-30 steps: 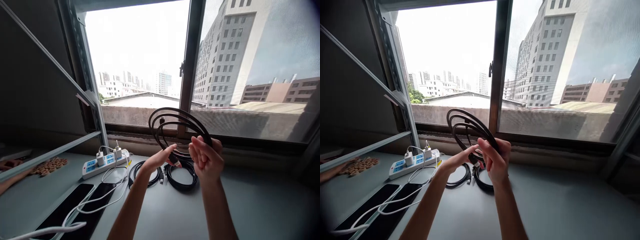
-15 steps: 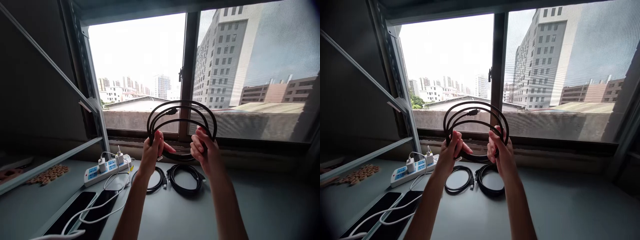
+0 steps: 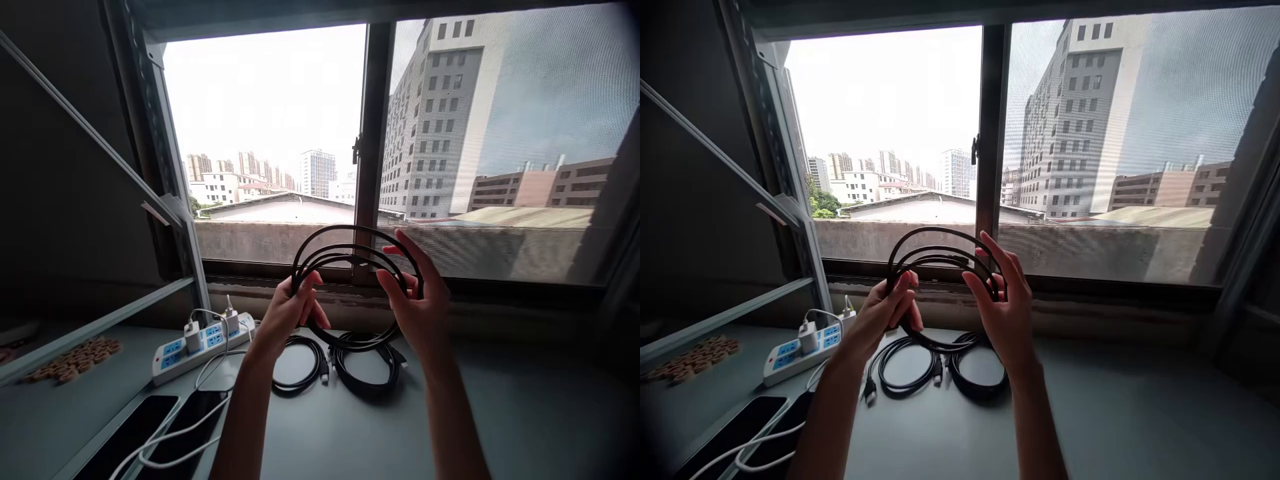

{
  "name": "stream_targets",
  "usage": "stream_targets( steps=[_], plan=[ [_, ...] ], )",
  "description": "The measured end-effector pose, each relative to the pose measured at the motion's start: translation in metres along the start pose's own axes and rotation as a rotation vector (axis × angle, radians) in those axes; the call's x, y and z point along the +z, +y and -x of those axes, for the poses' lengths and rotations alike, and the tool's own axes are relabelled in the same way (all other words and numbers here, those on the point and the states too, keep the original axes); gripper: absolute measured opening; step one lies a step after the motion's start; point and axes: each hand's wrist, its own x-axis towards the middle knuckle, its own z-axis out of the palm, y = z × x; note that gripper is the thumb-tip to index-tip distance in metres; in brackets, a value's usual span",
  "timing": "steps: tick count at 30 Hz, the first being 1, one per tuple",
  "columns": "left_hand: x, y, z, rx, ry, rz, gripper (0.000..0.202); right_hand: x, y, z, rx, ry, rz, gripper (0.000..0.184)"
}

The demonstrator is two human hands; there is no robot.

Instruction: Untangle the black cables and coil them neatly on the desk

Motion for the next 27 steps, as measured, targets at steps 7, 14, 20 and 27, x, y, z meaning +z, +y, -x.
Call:
stream_targets(
  steps=[7,14,20,27],
  plan=[
    [-0.001,0.003,0.0,-0.028,-0.121,0.037,0.026,0.0,0.008,0.0,-0.014,0.029,0.078,0.043],
    [-0.007,-0.001,-0.004,-0.071,-0.14,0.109,0.04,0.004,0.018,0.0,-0.006,-0.028,0.066,0.04],
    [-0.008,-0.004,-0.005,-0.135,-0.194,0.257,0.05,0.005,0.017,-0.003,-0.072,-0.105,0.06,0.027],
    [-0.002,-0.004,-0.009,-0.197,-0.182,0.33,0.038,0.008,0.021,-0.001,-0.1,-0.14,0.116,0.025]
  ],
)
